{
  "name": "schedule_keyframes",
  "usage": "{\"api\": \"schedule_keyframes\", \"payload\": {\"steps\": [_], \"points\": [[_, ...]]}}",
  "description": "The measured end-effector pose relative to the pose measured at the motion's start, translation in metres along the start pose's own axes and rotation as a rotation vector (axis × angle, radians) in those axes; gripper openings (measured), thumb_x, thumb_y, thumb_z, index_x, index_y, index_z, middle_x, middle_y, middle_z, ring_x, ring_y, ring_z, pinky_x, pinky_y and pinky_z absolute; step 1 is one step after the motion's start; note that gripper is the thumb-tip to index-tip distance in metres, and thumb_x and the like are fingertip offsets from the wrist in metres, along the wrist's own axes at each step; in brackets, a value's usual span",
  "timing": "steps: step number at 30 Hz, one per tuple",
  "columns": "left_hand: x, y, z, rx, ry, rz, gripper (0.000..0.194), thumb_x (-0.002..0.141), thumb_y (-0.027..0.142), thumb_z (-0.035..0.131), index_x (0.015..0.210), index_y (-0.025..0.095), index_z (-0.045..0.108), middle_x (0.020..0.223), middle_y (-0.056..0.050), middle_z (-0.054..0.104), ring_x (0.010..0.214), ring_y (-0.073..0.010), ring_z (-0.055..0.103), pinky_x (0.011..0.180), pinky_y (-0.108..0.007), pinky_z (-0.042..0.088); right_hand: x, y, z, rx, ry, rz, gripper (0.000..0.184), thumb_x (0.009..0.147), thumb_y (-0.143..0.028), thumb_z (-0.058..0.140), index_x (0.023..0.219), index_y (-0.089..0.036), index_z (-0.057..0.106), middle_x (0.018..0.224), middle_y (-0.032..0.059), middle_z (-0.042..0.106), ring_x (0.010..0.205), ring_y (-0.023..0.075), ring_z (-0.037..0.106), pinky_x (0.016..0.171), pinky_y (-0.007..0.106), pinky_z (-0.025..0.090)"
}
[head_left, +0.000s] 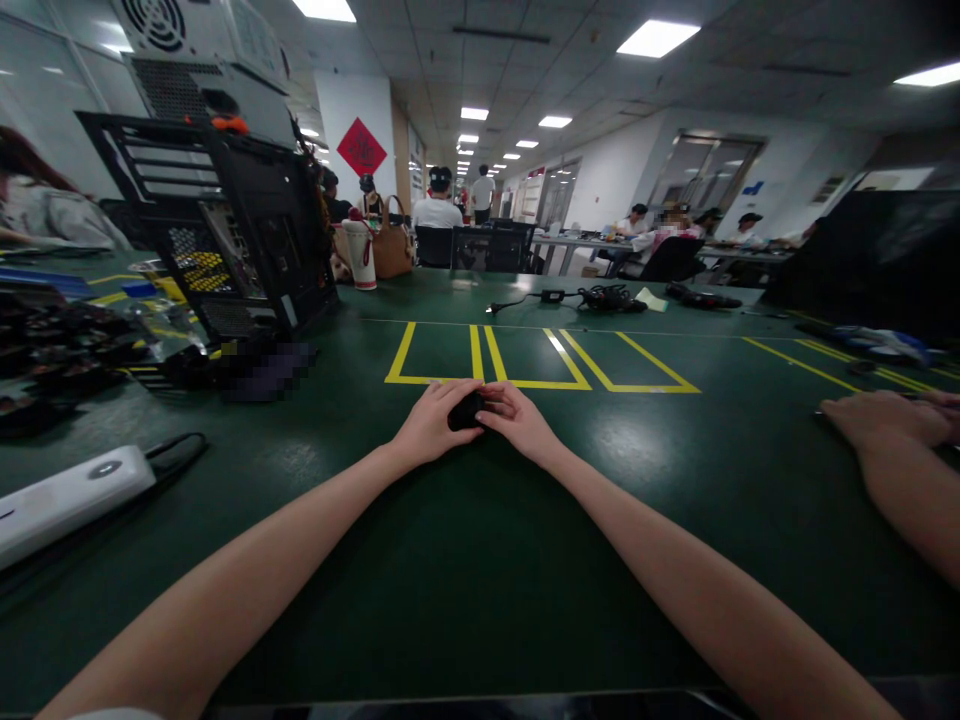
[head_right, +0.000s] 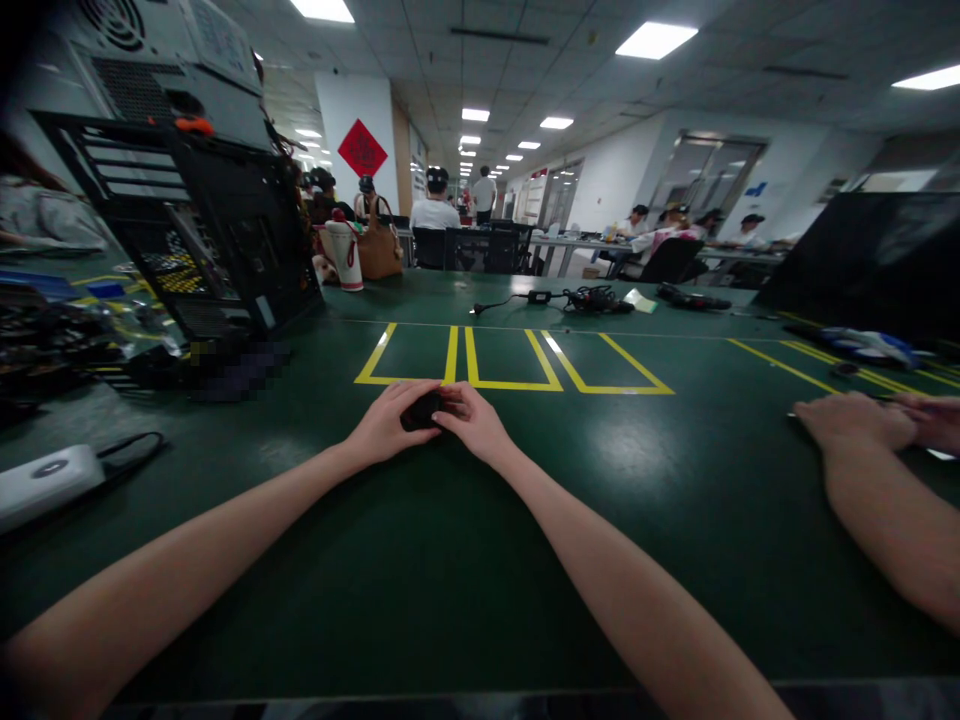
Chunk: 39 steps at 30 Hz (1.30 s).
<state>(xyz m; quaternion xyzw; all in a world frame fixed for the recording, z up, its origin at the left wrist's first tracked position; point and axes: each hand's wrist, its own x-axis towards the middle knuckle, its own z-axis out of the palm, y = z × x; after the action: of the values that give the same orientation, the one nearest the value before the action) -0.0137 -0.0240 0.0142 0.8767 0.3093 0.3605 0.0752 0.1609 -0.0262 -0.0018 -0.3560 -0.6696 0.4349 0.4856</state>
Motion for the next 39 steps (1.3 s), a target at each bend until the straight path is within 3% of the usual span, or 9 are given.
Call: {"api": "schedule_keyframes", "payload": {"steps": [9, 14, 21, 33, 39], "points": [[-0.0011, -0.0012, -0.0002, 0.01, 0.009, -0.009, 0.057, 0.068, 0.028, 0.062, 0.119, 0.024, 0.038, 0.118, -0.006, 0.049, 0.11, -0.0209, 0.044, 0.094, -0.042, 0.034, -0.0035, -0.0008, 0.0005, 0.006, -0.058, 0.017, 0.03, 0.069, -0.024, 0.06, 0.098, -0.023, 0.051, 0.105, 0.0019, 0.052, 0.095, 0.0156, 0.055, 0.083, 0.033, 0.046], [-0.0018, -0.0012, -0.0001, 0.016, 0.014, 0.004, 0.058, 0.067, 0.027, 0.063, 0.119, 0.024, 0.037, 0.119, -0.005, 0.048, 0.11, -0.0203, 0.044, 0.093, -0.041, 0.034, -0.0016, -0.0017, 0.0031, -0.016, -0.001, 0.006, 0.021, 0.071, -0.028, 0.057, 0.091, -0.022, 0.052, 0.097, 0.0013, 0.054, 0.088, 0.0143, 0.057, 0.08, 0.032, 0.047], [-0.0028, -0.0001, -0.0014, 0.019, -0.006, -0.001, 0.058, 0.068, 0.027, 0.061, 0.12, 0.025, 0.035, 0.119, -0.005, 0.047, 0.11, -0.0209, 0.043, 0.092, -0.041, 0.035, -0.0021, -0.0014, 0.0027, 0.015, -0.035, 0.055, 0.032, 0.071, -0.025, 0.058, 0.101, -0.022, 0.05, 0.105, 0.0036, 0.053, 0.094, 0.0165, 0.056, 0.087, 0.037, 0.044], [-0.0029, -0.0005, 0.0025, 0.098, 0.0, -0.005, 0.059, 0.067, 0.023, 0.061, 0.12, 0.023, 0.035, 0.119, -0.006, 0.047, 0.107, -0.0226, 0.044, 0.091, -0.041, 0.036, -0.0033, 0.0013, 0.0031, 0.069, -0.064, -0.007, 0.035, 0.064, -0.018, 0.064, 0.095, -0.022, 0.049, 0.102, 0.0003, 0.051, 0.101, 0.0141, 0.051, 0.094, 0.035, 0.039], [-0.0029, -0.0004, 0.0022, 0.1, 0.006, -0.007, 0.058, 0.068, 0.023, 0.06, 0.12, 0.023, 0.035, 0.119, -0.006, 0.047, 0.106, -0.0225, 0.045, 0.089, -0.04, 0.038, -0.002, 0.0012, 0.0052, 0.087, -0.012, 0.047, 0.028, 0.067, -0.027, 0.062, 0.092, -0.022, 0.049, 0.099, 0.0009, 0.052, 0.088, 0.0141, 0.057, 0.085, 0.035, 0.045]]}}
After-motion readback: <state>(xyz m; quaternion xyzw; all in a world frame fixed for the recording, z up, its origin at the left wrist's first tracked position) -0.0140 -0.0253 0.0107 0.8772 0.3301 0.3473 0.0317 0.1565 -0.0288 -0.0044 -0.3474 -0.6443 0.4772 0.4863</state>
